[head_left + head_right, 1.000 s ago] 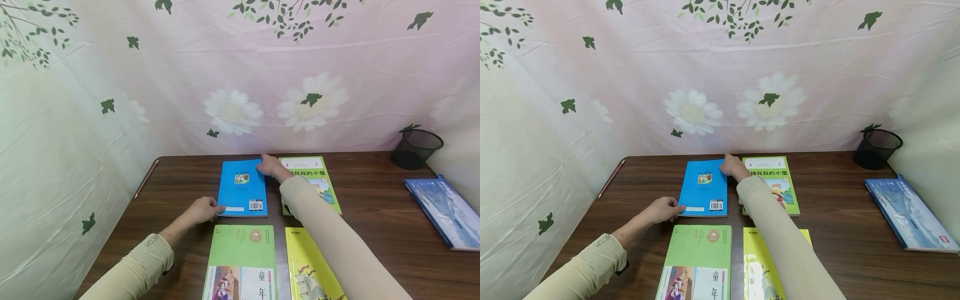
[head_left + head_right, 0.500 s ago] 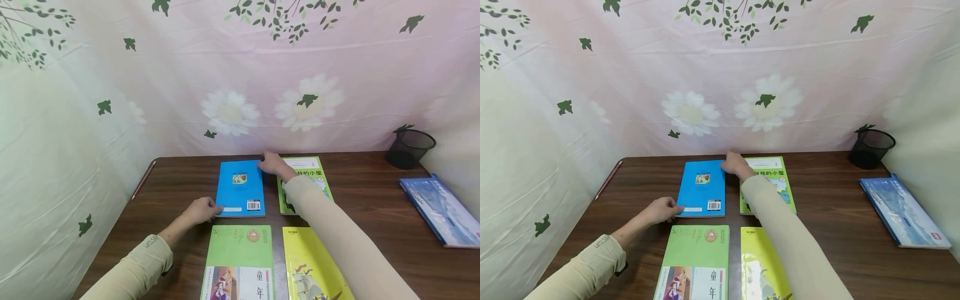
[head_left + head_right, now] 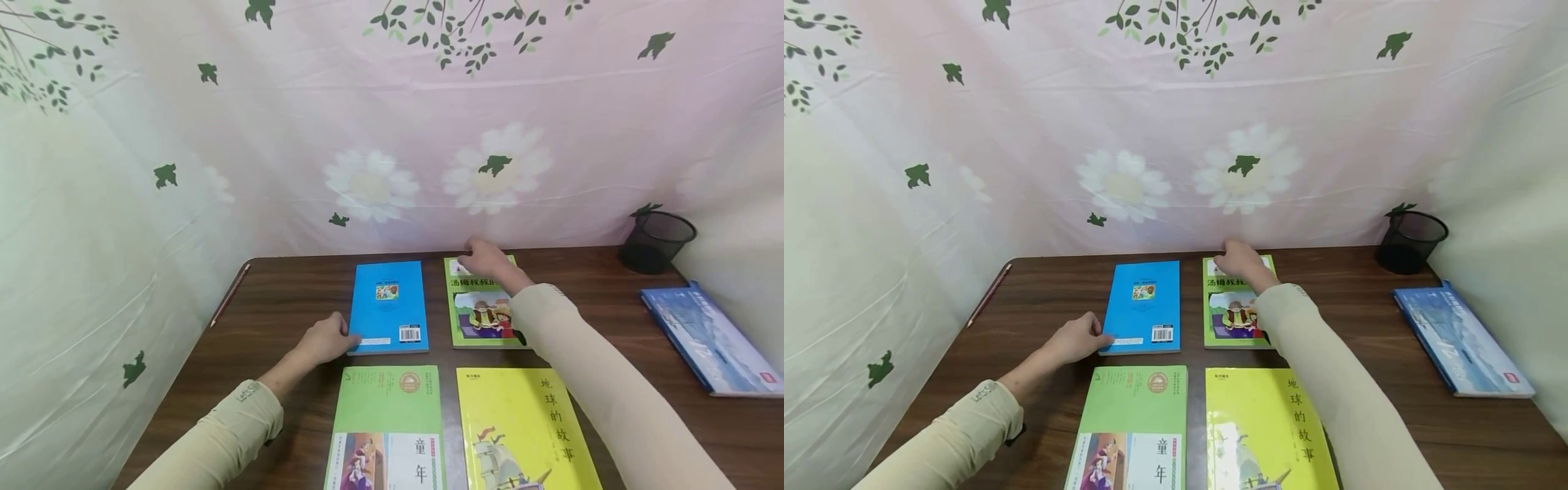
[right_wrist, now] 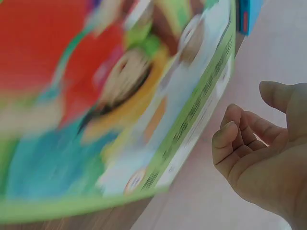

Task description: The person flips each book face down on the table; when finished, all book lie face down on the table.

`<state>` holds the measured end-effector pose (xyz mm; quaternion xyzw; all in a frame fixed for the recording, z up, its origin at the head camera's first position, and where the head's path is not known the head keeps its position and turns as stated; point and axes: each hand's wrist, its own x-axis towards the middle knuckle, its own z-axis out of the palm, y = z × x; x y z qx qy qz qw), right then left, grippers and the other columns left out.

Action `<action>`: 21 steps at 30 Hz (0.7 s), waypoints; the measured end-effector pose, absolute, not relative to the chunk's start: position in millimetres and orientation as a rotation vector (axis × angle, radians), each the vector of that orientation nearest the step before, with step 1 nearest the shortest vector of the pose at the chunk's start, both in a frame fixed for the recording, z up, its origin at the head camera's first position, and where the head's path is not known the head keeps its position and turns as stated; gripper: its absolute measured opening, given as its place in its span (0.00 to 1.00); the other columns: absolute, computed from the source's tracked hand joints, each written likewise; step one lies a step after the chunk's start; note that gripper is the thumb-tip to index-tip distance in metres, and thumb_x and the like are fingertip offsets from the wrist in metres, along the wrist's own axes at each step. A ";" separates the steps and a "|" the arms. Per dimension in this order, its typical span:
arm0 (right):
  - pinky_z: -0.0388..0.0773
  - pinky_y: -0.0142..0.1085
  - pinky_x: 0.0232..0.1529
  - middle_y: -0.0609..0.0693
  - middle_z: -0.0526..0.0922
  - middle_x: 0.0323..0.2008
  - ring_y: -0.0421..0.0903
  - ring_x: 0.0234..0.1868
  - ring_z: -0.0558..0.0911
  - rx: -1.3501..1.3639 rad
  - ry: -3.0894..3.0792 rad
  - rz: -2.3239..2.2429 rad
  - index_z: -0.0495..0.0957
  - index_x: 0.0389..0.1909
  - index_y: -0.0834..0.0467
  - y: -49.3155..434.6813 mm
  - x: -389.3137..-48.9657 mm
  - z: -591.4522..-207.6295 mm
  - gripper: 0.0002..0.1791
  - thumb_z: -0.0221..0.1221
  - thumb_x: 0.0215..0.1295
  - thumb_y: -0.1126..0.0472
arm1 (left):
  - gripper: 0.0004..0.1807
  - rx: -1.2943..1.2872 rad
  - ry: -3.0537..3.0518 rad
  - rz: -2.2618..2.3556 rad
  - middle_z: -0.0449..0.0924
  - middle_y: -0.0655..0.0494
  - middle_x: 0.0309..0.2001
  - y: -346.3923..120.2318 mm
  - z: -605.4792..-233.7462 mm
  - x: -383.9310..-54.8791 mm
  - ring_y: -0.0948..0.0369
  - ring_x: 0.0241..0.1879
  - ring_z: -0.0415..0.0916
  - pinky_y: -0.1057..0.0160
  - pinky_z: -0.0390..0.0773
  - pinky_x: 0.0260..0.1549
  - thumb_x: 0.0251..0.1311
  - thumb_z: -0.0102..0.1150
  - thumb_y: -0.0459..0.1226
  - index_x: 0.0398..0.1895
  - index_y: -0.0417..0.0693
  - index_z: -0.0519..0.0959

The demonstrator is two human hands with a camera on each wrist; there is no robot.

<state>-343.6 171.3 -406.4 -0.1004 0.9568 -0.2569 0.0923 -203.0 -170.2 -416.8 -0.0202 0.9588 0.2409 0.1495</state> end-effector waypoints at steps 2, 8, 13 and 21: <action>0.67 0.60 0.67 0.71 0.69 0.67 0.68 0.67 0.69 -0.287 2.861 -0.737 0.63 0.69 0.70 182.7 -342.4 -405.6 0.31 0.48 0.74 0.52 | 0.18 -0.042 2.805 0.682 0.78 0.51 0.32 -164.4 -413.5 -204.3 0.57 0.28 0.73 0.63 0.70 0.26 0.66 0.62 0.46 0.47 0.42 0.73; 0.68 0.61 0.65 0.72 0.71 0.64 0.69 0.64 0.71 -0.208 2.895 -0.705 0.65 0.66 0.70 211.4 -337.3 -402.7 0.29 0.48 0.75 0.52 | 0.17 0.087 2.813 0.899 0.81 0.51 0.37 -139.7 -399.6 -205.4 0.59 0.27 0.74 0.63 0.73 0.25 0.68 0.58 0.43 0.54 0.44 0.75; 0.69 0.62 0.63 0.72 0.70 0.64 0.68 0.63 0.71 -0.149 2.880 -0.687 0.65 0.65 0.70 229.2 -334.3 -403.8 0.30 0.46 0.75 0.50 | 0.13 0.196 2.645 1.113 0.82 0.50 0.39 -116.6 -390.8 -204.7 0.56 0.33 0.79 0.62 0.77 0.30 0.71 0.55 0.43 0.51 0.46 0.77; 0.63 0.65 0.67 0.73 0.62 0.70 0.70 0.69 0.64 -0.009 2.823 -0.741 0.54 0.74 0.69 254.5 -329.8 -412.6 0.37 0.46 0.76 0.48 | 0.17 0.203 2.335 1.293 0.84 0.48 0.43 -82.1 -387.0 -209.6 0.55 0.40 0.85 0.57 0.85 0.39 0.72 0.52 0.45 0.54 0.44 0.78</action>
